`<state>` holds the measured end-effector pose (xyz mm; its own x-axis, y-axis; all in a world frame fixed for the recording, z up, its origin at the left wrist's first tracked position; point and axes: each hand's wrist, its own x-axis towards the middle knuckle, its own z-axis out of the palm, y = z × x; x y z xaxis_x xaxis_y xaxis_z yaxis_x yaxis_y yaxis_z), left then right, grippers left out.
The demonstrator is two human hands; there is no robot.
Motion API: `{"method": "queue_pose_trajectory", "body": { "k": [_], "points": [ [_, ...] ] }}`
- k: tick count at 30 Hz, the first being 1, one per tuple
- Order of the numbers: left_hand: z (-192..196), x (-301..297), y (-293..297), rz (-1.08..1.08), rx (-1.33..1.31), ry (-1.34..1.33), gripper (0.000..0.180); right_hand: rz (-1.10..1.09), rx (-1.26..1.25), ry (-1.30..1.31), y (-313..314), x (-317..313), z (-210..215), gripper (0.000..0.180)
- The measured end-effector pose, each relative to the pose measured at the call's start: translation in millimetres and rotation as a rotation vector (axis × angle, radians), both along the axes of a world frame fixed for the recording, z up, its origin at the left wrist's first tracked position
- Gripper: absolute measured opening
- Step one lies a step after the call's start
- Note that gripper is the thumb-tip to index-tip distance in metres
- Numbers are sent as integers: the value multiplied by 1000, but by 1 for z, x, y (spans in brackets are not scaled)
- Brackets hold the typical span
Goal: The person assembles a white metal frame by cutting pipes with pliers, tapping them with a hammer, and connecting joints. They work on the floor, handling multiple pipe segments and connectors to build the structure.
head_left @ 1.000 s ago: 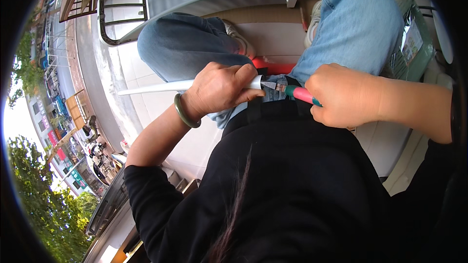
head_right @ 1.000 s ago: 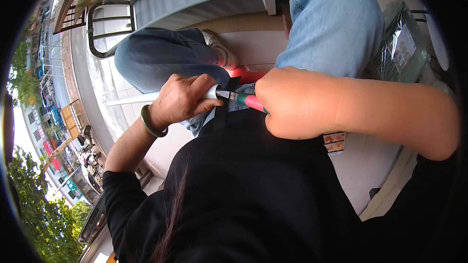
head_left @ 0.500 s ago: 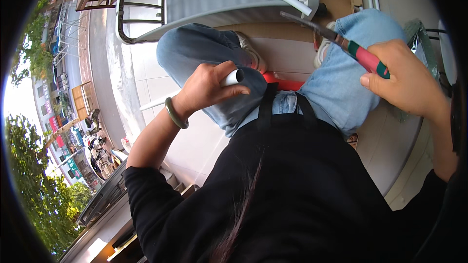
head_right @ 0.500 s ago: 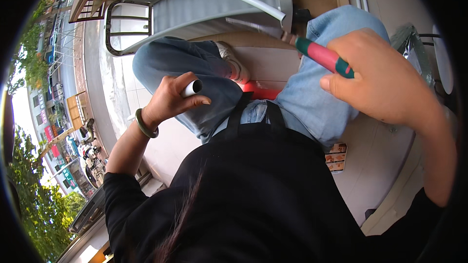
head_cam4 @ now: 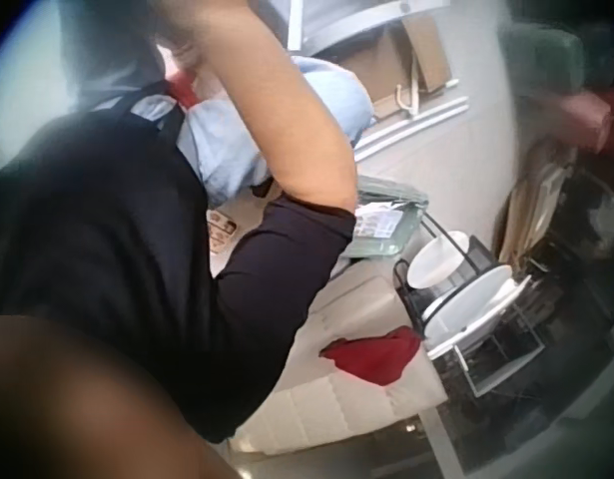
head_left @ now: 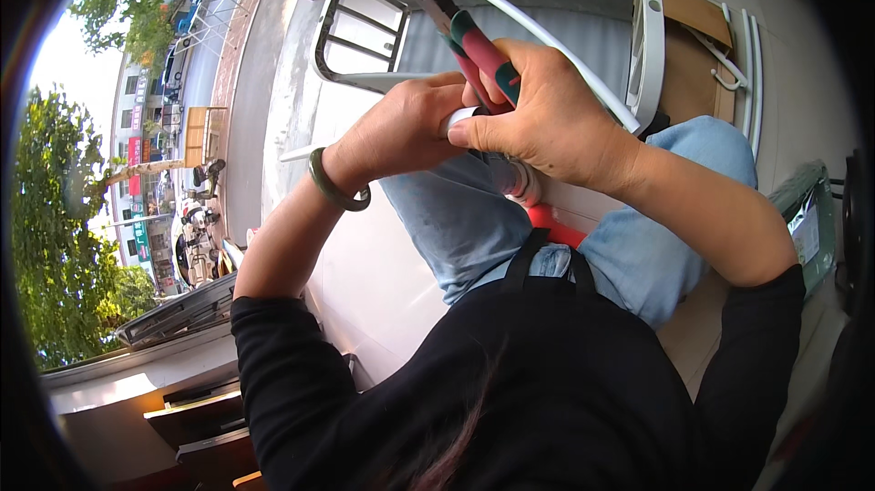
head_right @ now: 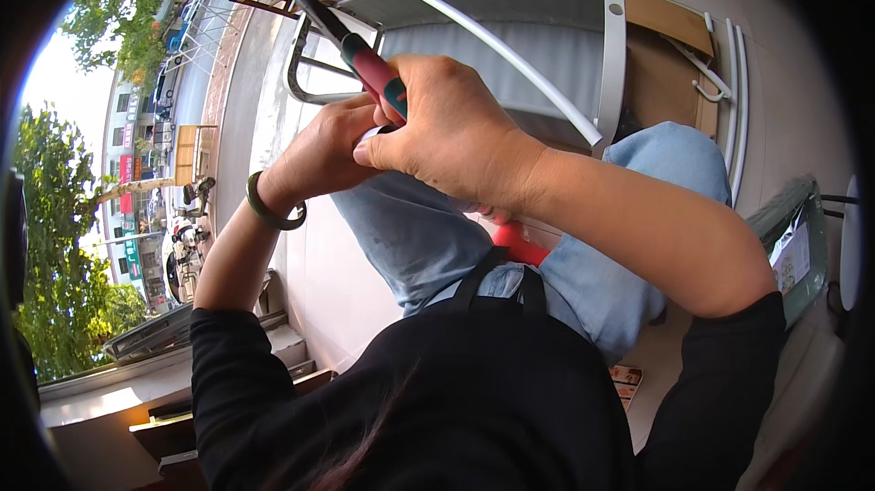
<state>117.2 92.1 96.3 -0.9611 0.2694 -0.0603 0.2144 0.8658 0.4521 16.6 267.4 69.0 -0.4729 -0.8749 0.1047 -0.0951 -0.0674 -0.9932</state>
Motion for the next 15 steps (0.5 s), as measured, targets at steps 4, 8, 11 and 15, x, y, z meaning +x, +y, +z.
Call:
{"method": "queue_pose_trajectory", "body": {
  "k": [4, 8, 11, 15],
  "points": [
    [-4, -3, -16, 308, -137, -147, 24, -52, -24, -213, -6, -30, -7, 25],
    [-22, -7, -18, 458, -79, -138, 22, -223, -262, -164, 40, -91, -25, 31],
    [-36, -23, -18, 309, -4, -225, 23, -679, -132, 98, 111, -147, -59, 46],
    [-56, -55, -7, 220, 90, -384, 25, -1010, 262, -35, 182, -177, -177, 44]
  ]
}}
